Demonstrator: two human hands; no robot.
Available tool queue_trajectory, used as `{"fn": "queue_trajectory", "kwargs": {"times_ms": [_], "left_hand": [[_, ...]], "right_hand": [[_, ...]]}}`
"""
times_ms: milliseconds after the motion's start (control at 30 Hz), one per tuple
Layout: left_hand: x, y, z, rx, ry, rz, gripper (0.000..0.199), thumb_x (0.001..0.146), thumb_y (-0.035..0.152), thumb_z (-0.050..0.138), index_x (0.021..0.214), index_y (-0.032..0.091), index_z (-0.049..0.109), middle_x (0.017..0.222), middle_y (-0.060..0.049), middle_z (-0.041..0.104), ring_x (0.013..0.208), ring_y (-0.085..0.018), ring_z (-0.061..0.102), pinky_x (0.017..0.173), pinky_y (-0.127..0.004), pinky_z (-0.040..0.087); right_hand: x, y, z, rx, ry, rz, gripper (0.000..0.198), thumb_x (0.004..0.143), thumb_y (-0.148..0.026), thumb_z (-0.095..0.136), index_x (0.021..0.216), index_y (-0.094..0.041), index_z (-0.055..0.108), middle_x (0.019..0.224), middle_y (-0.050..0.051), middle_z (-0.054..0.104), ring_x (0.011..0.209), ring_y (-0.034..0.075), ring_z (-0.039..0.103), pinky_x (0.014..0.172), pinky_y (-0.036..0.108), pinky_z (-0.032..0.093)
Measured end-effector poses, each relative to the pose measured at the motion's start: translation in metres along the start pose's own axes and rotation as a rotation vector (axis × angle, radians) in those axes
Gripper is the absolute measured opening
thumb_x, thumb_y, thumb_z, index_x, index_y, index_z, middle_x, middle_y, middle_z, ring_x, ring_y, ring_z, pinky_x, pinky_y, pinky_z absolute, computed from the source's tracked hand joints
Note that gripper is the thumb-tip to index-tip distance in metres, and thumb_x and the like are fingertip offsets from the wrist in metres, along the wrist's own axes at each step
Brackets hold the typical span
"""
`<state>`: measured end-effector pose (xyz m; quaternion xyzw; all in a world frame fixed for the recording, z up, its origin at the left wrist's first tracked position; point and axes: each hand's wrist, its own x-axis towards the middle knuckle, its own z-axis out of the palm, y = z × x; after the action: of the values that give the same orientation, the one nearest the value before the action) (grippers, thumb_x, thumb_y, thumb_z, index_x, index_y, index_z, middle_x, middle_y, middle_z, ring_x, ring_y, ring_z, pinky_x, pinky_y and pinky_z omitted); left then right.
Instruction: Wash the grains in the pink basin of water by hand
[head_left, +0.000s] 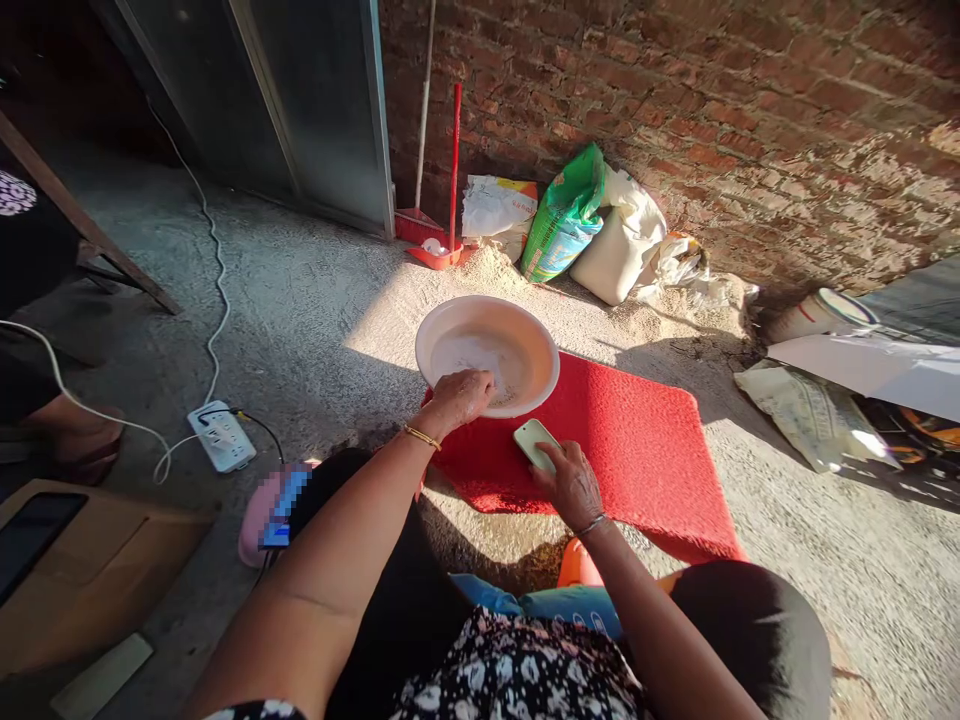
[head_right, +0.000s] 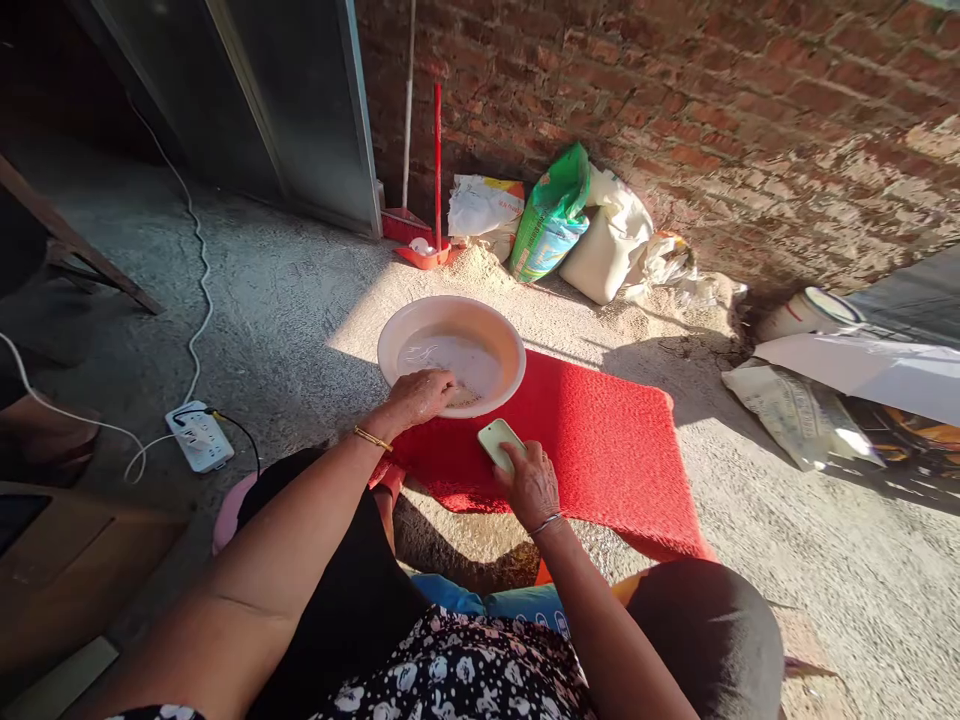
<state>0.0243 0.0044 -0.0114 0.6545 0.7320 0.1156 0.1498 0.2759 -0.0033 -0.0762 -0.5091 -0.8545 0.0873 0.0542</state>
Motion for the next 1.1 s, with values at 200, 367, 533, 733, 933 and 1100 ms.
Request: {"fn": "queue_trajectory", "kwargs": {"times_ms": [200,367,533,733,933,1100], "left_hand": [[0.004,-0.001,-0.003,-0.024,0.020,0.018,0.026,0.094,0.033,0.045,0.101,0.023,0.068,0.107,-0.007,0.072,0.098,-0.022,0.065,0.079,-0.029,0.045],[0.012,0.004,-0.007,-0.005,0.032,-0.005,0.025,0.094,0.032,0.045,0.100,0.023,0.067,0.108,-0.007,0.071,0.100,-0.021,0.064,0.083,-0.029,0.046],[0.016,0.015,-0.012,0.069,0.012,-0.013,0.027,0.095,0.028,0.042,0.102,0.021,0.067,0.105,-0.009,0.071,0.097,-0.022,0.066,0.081,-0.030,0.046],[0.018,0.017,-0.008,0.088,-0.014,0.017,0.028,0.095,0.031,0.042,0.104,0.021,0.066,0.109,-0.009,0.070,0.102,-0.024,0.065,0.082,-0.031,0.047],[0.023,0.013,-0.001,0.082,-0.057,0.048,0.030,0.095,0.033,0.041,0.105,0.022,0.067,0.111,-0.009,0.071,0.104,-0.023,0.064,0.082,-0.030,0.047],[0.030,0.009,-0.001,0.045,-0.080,0.024,0.028,0.094,0.033,0.043,0.106,0.024,0.067,0.116,-0.007,0.069,0.108,-0.022,0.063,0.086,-0.029,0.045]], "right_hand": [[-0.017,0.069,-0.024,0.010,0.008,0.517,0.051,0.082,-0.049,0.063,0.126,-0.025,0.056,0.105,0.008,0.053,0.081,0.020,0.062,0.069,0.032,0.045],[0.005,0.076,-0.022,0.289,0.167,0.557,0.048,0.075,-0.053,0.065,0.111,-0.022,0.058,0.093,0.006,0.060,0.081,0.021,0.062,0.068,0.030,0.045],[0.054,0.021,-0.011,0.381,0.190,0.471,0.047,0.073,-0.052,0.065,0.108,-0.021,0.058,0.096,0.006,0.061,0.081,0.020,0.061,0.070,0.031,0.046],[0.073,-0.027,-0.002,0.274,0.040,0.361,0.052,0.078,-0.048,0.066,0.121,-0.021,0.055,0.111,0.013,0.056,0.093,0.025,0.061,0.077,0.034,0.047],[0.055,0.028,-0.006,0.199,0.085,0.367,0.046,0.082,-0.042,0.065,0.122,-0.021,0.056,0.113,0.012,0.053,0.096,0.024,0.060,0.080,0.033,0.046],[0.030,0.115,-0.022,0.193,0.146,0.558,0.049,0.081,-0.040,0.065,0.124,-0.020,0.058,0.106,0.009,0.053,0.089,0.021,0.059,0.083,0.034,0.046]]}}
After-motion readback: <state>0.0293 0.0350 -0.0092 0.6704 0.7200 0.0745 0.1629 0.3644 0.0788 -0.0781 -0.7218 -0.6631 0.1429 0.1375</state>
